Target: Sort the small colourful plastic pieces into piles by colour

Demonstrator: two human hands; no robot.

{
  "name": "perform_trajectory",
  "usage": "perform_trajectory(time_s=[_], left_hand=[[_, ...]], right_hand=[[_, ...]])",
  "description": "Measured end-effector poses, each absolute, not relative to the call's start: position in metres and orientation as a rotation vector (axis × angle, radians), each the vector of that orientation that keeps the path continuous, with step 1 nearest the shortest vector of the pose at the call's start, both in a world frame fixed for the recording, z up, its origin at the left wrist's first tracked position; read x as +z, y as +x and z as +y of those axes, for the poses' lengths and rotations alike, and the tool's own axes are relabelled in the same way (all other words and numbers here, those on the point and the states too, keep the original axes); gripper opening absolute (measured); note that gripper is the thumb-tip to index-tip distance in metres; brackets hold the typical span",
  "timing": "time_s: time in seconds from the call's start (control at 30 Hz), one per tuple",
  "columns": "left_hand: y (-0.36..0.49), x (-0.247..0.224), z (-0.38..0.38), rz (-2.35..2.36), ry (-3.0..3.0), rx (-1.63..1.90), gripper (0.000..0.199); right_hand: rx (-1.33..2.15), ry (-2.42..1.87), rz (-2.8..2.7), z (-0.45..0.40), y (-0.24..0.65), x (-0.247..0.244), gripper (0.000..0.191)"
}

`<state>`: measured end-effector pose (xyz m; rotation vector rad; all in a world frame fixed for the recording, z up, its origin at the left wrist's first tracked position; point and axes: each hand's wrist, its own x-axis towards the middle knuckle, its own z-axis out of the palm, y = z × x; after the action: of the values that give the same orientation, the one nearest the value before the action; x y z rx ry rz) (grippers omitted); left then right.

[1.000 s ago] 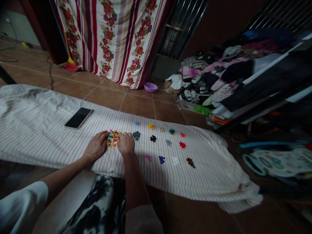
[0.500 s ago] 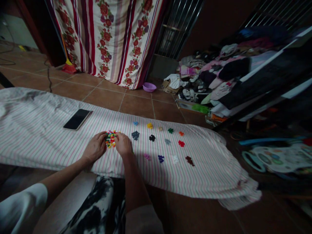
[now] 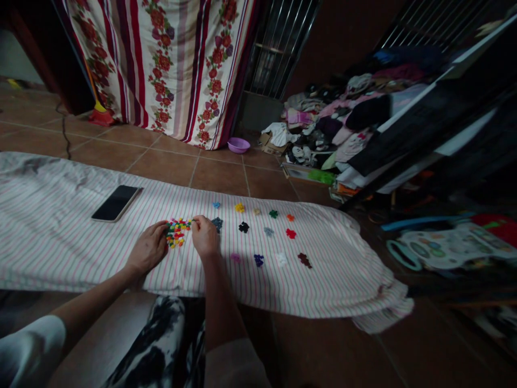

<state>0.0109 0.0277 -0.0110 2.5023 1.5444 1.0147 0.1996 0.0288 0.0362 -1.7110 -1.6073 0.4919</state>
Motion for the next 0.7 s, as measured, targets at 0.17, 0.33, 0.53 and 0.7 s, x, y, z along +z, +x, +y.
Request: perform_trajectory(time_s=[0.17,0.33,0.53,0.7], left_hand=[[0.009,-0.014,0.029,1.478,2.577,1.007,0.029],[0.008,-0.013,0.029,1.460,2.634,1.010,0.028],[0.010,-0.014,0.028,1.510,2.562,1.030,0.029],[0.010,-0.013,0.027,1.523,2.550,1.027,0.030]], right_hand=[[0.404,-1.739,-1.449,0.026,0.220,0.043,0.022],[0.323,-1.709,-1.268,0.026,0.255,0.053,0.024],[0.224,-1.860,-1.203,0.022,0.317,0.067,0.028],[0.082,-2.124,-1.193,0.021,0.371,0.071,0.031]])
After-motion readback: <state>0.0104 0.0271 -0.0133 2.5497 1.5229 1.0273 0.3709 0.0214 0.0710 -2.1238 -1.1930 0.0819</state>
